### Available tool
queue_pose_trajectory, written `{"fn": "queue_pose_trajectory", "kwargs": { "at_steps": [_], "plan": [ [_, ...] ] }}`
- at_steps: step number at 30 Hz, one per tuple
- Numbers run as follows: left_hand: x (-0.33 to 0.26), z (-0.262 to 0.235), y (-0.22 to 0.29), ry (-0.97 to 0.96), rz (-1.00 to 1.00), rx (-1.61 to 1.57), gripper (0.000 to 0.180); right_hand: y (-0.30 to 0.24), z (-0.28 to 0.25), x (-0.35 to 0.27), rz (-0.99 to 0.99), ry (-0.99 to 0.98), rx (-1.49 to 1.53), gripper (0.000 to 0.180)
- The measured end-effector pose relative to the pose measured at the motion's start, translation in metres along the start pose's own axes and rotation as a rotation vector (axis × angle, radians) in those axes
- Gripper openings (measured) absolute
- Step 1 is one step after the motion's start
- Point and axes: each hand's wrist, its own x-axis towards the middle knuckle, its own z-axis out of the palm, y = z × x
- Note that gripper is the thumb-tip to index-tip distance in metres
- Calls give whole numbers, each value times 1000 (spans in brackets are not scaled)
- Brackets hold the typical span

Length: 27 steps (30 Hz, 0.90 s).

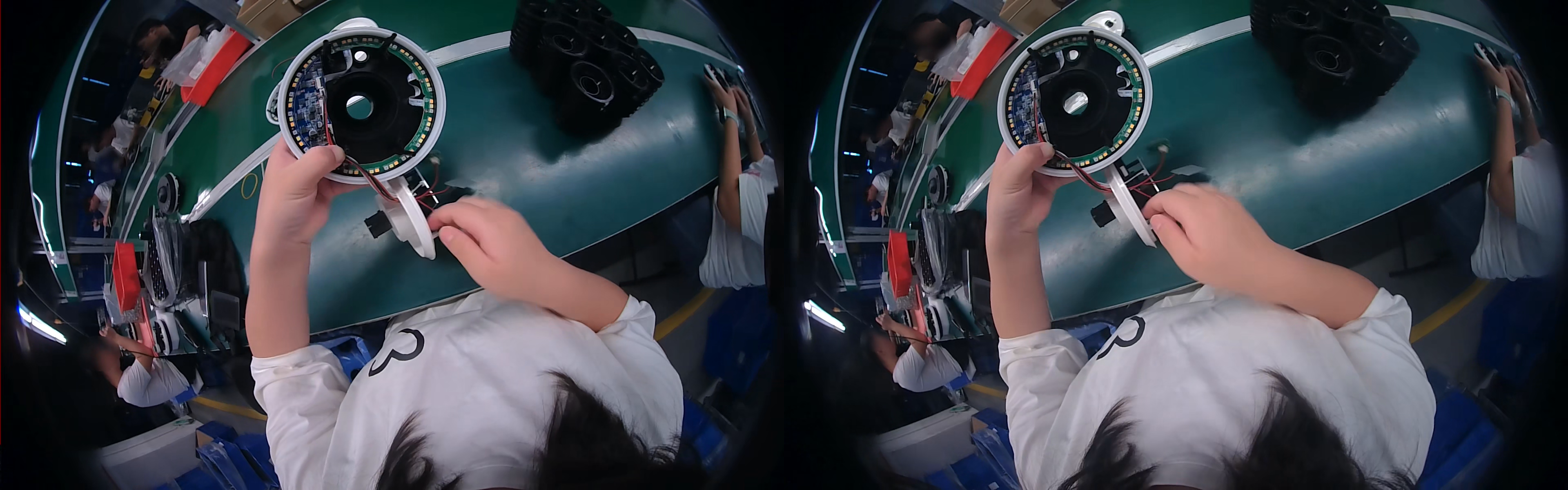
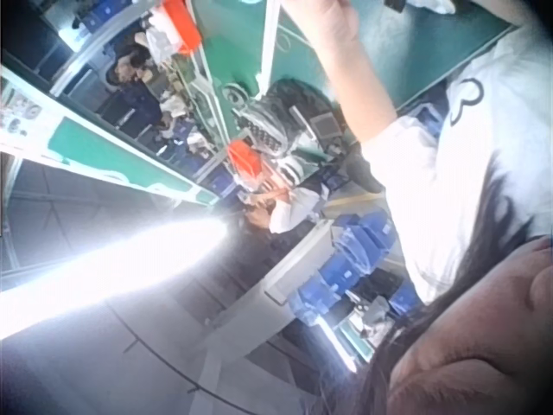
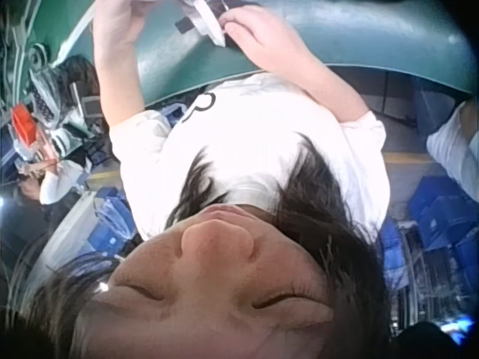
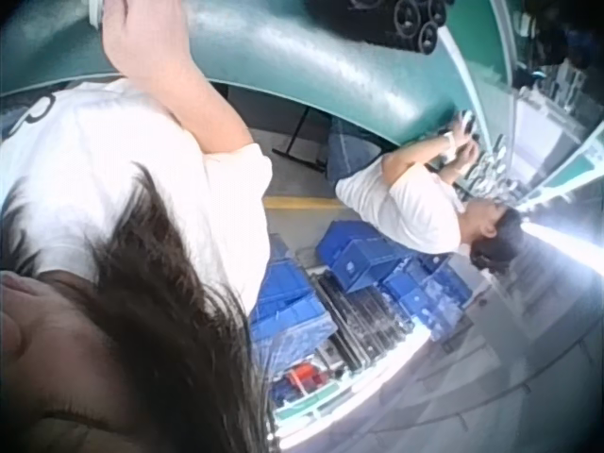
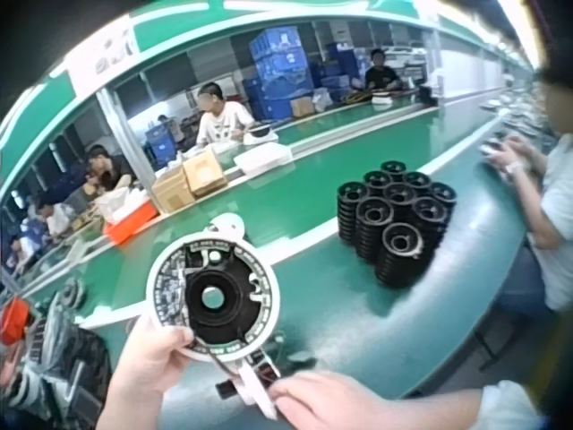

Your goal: Assembling an LED ring circuit board and internal motor components into a circular light fixture housing.

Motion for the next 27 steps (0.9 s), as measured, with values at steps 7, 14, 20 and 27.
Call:
{"fn": "queue_pose_trajectory", "kwargs": {
  "at_steps": [7, 14, 20, 27],
  "plan": [
    [-11, 29, -20, 159, 178, 0, 41, 19, 27, 14, 782, -197, 1755, 36],
    [-28, 55, -50, 336, 391, -186, 48, 21, 35, 18, 468, -3, 2060, 26],
    [-25, 70, -78, 410, 562, -311, 52, 18, 24, 24, 248, 473, 1914, 19],
    [-25, 74, -85, 375, 163, -521, 40, 38, 27, 13, -109, 901, 418, 35]
  ]
}}
